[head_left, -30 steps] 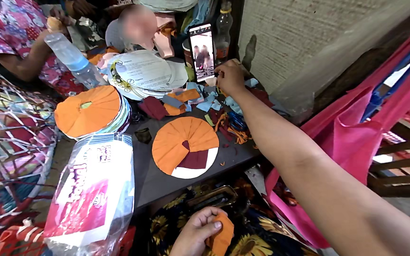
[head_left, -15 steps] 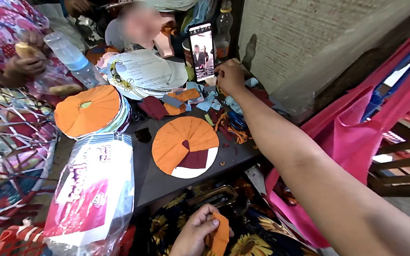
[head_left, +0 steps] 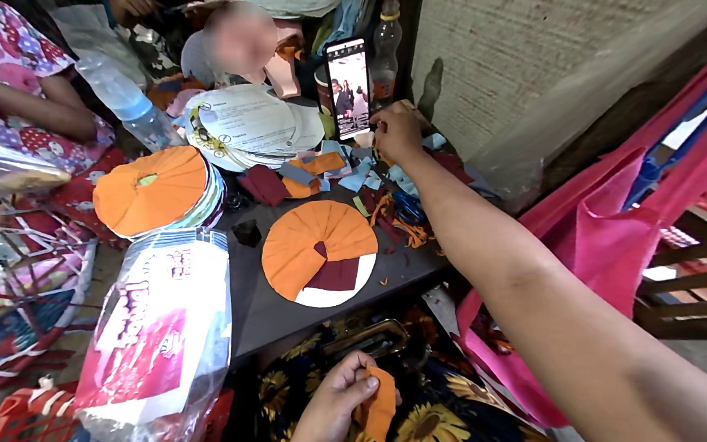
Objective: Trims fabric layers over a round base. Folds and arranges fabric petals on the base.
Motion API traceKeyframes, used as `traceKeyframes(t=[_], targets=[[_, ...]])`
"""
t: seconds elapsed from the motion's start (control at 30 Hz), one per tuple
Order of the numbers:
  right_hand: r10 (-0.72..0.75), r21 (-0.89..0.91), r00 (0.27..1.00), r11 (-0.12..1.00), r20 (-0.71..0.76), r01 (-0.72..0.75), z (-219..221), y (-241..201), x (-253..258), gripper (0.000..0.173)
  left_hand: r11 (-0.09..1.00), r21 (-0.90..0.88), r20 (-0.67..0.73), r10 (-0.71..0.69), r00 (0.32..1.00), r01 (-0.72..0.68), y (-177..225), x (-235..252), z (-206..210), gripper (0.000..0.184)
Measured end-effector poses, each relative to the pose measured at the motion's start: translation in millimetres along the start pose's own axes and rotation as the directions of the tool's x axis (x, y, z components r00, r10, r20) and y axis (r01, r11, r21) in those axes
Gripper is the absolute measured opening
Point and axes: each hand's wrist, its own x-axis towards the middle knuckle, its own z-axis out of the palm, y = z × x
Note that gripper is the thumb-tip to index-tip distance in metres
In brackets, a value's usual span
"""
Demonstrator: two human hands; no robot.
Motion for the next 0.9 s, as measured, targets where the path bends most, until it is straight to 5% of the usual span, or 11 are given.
traceKeyframes(t=[0.2, 0.3, 0.4, 0.53, 0.6, 0.67, 0.73, 0.9], targets=[[-0.026, 0.023, 0.999, 0.999, -0.033, 0.027, 0, 0, 1, 0.031, 0.991, 0.120, -0.080, 0.065, 0.995, -0.056, -1, -1, 2, 0.013], [-0.040, 0.200, 0.998, 0.979, -0.039, 0.047, -16, -22, 1, 0.033, 0.958, 0.233, -0.139, 0.204, 0.969, -0.168, 3, -6, 5, 0.010], [-0.267, 0.420, 0.959, 0.884, 0.096, 0.205, -50, -70, -17, 0.029, 0.927, 0.264, -0.253, 0.332, 0.909, -0.265, 13, -10, 10, 0.010], [-0.736, 0.607, 0.659, 0.598, 0.158, 0.523, -76, -139, -76, 0.022, 0.873, 0.244, -0.342, 0.484, 0.806, -0.421, 35, -10, 18, 0.014], [-0.852, 0.658, 0.513, 0.447, 0.105, 0.606, -80, -165, -112, 0.022, 0.828, 0.231, -0.367, 0.561, 0.742, -0.511, 45, -9, 23, 0.018], [-0.891, 0.622, 0.445, 0.401, 0.092, 0.673, -85, -178, -146, 0.020, 0.779, 0.192, -0.407, 0.617, 0.674, -0.597, 55, -7, 28, 0.018], [-0.886, 0.562, 0.462, 0.403, 0.043, 0.722, -83, -178, -171, 0.025, 0.720, 0.179, -0.446, 0.667, 0.597, -0.671, 63, -5, 32, 0.015], [-0.649, 0.644, 0.760, 0.594, 0.030, 0.482, -55, -152, -224, 0.043, 0.621, 0.258, -0.343, 0.775, 0.530, -0.740, 69, -3, 33, 0.018]])
